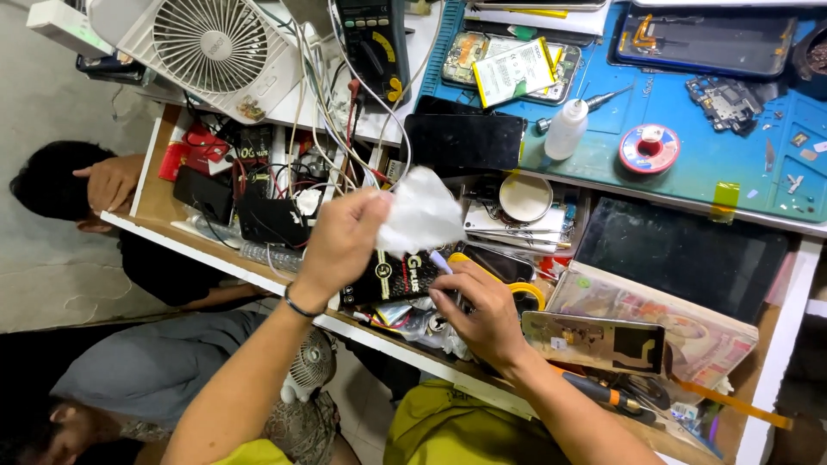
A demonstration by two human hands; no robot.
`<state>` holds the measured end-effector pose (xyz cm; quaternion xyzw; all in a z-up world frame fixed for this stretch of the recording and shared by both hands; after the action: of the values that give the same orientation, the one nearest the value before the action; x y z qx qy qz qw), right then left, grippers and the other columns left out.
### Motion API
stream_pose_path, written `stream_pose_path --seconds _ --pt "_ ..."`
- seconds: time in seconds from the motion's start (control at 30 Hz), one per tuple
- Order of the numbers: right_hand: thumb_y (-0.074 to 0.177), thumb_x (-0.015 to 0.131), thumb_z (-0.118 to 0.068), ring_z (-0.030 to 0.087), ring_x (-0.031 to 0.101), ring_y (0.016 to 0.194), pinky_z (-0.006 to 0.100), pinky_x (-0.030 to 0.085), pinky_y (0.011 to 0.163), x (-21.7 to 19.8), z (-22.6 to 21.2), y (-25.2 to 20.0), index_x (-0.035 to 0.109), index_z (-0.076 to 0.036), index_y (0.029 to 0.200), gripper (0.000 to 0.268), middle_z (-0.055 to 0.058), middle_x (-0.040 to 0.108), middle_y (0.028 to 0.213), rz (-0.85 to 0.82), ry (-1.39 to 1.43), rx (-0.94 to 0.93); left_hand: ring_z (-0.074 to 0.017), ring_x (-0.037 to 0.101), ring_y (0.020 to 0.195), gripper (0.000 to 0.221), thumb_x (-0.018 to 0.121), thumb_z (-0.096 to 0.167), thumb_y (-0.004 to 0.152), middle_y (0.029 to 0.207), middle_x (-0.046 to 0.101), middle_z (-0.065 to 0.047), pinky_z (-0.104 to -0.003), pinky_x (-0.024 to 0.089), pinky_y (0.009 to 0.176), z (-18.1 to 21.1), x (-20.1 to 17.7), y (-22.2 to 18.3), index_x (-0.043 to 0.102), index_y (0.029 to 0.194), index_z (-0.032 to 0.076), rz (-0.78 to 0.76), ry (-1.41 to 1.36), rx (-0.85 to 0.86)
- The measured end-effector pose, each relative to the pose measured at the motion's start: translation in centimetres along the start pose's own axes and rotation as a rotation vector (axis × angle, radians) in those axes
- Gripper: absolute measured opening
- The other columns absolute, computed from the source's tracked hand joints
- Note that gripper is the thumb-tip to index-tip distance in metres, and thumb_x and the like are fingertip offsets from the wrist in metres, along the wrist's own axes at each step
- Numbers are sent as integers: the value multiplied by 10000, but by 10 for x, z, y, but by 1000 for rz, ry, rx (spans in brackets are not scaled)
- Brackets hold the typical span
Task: The person is preparing wires and electronic components for mobile phone repair on a workbench, using tweezers and a magnifying glass.
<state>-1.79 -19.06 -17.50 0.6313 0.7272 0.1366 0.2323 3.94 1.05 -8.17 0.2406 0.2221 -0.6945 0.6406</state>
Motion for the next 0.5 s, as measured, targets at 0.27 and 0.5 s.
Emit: stream_pose_path --seconds 0.27,0.5 --pt "886 751 -34 314 719 789 405 584 715 5 17 -10 763 -51 903 27 133 751 866 18 155 36 -402 745 920 346 475 199 1097 1044 747 -278 -456 597 788 58 -10 -13 663 1316 9 8 276 265" --pt "890 757 -43 349 690 756 398 580 688 -4 -2 6 707 -13 868 62 140 712 840 20 88 -50 -438 738 884 478 400 319 1049 1022 742 -290 -482 599 740 67 9 -11 641 1310 -2 -433 101 274"
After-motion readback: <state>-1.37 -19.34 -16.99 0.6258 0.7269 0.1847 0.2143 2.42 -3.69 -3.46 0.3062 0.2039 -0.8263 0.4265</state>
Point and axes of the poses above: each hand's wrist, its own y-axis towards the middle knuckle, its own x-axis out of the palm, z = x × y, the point moved 2 cm from there along y, towards the middle knuckle
